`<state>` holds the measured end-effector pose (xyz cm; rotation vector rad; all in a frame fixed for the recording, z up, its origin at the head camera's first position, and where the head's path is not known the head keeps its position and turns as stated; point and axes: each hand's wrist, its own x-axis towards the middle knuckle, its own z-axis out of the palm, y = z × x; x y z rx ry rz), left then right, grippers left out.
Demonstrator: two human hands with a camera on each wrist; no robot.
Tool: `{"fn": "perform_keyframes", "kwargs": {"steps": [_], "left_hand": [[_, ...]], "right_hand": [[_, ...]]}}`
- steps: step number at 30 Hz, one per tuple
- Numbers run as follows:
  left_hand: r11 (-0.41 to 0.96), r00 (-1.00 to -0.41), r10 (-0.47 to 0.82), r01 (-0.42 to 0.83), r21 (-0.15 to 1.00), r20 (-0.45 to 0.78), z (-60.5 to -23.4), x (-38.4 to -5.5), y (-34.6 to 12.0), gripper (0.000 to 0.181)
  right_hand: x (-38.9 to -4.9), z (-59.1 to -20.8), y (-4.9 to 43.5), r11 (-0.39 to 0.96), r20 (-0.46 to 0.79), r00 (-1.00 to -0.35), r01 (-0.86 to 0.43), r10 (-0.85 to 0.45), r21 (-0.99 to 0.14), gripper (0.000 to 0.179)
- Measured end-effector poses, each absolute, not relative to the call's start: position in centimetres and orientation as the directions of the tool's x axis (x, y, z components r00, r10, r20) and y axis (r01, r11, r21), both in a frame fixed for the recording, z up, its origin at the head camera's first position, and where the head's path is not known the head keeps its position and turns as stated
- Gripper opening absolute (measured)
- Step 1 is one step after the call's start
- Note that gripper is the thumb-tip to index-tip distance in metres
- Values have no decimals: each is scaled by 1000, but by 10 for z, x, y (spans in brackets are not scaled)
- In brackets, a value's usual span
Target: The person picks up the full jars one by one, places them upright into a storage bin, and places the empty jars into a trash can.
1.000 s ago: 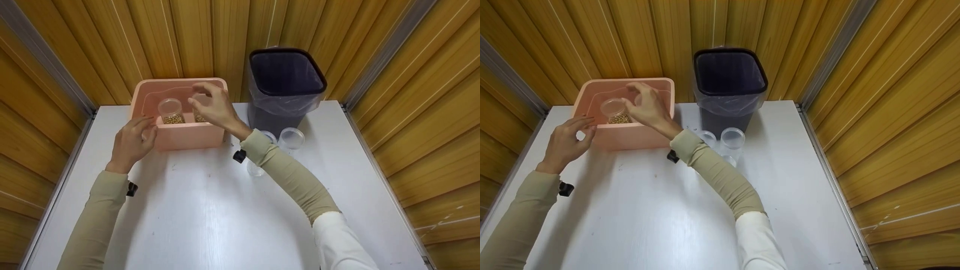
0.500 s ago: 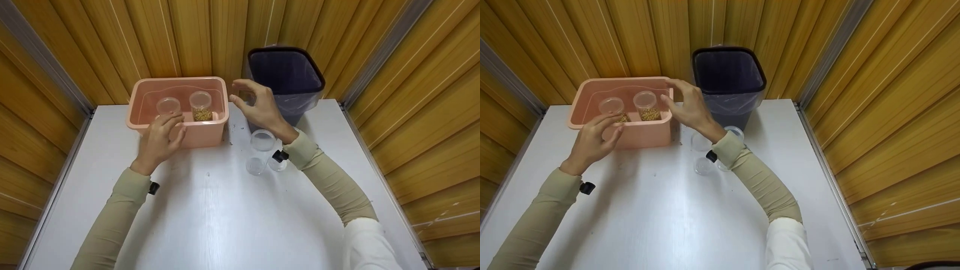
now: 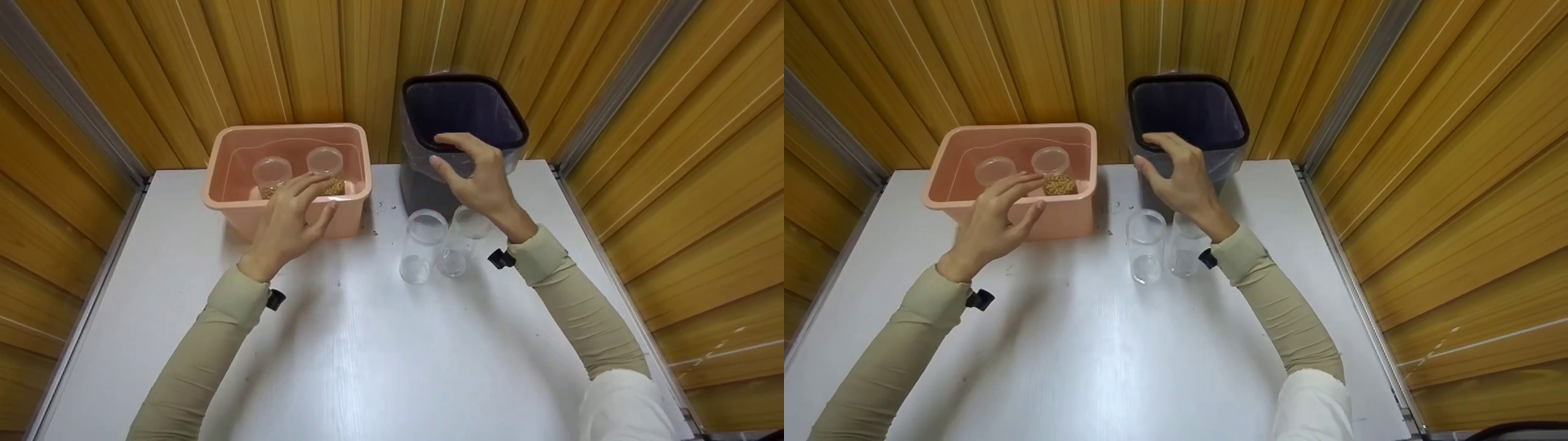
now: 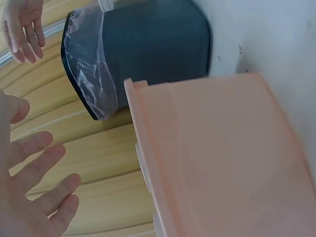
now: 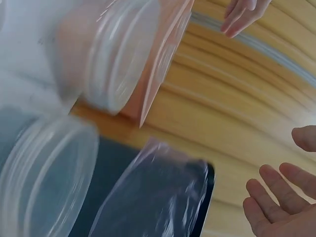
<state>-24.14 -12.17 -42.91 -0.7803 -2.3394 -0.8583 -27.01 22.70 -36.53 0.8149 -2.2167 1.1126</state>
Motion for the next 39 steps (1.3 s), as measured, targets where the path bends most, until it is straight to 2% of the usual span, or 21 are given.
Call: {"fn": "perform_keyframes", "kwargs": {"steps": [6, 14, 18, 24, 33, 39], "left_hand": [[590, -670, 370, 705, 394, 644, -428, -245, -100, 36], [531, -685, 393, 714, 457, 614, -436, -243, -74, 38], [487, -688, 412, 721, 494, 597, -439, -243, -58, 40], [442, -690, 430, 723, 531, 582, -448, -243, -36, 40], [389, -652, 467, 758, 524, 597, -465, -247, -10, 41], [393, -657, 481, 753, 528, 580, -476, -247, 3, 47]], "right_hand": [[-275, -370, 265, 537, 699, -680, -683, -220, -495, 36], [-286, -383, 302, 638, 689, -709, -603, -153, -479, 38], [-296, -393, 322, 679, 707, -697, -576, -118, -455, 37], [-308, -405, 350, 748, 739, -649, -579, -181, -325, 37], [-313, -410, 369, 815, 668, -704, -521, -241, -255, 43], [-314, -410, 368, 829, 675, -684, -525, -276, -192, 38]]}}
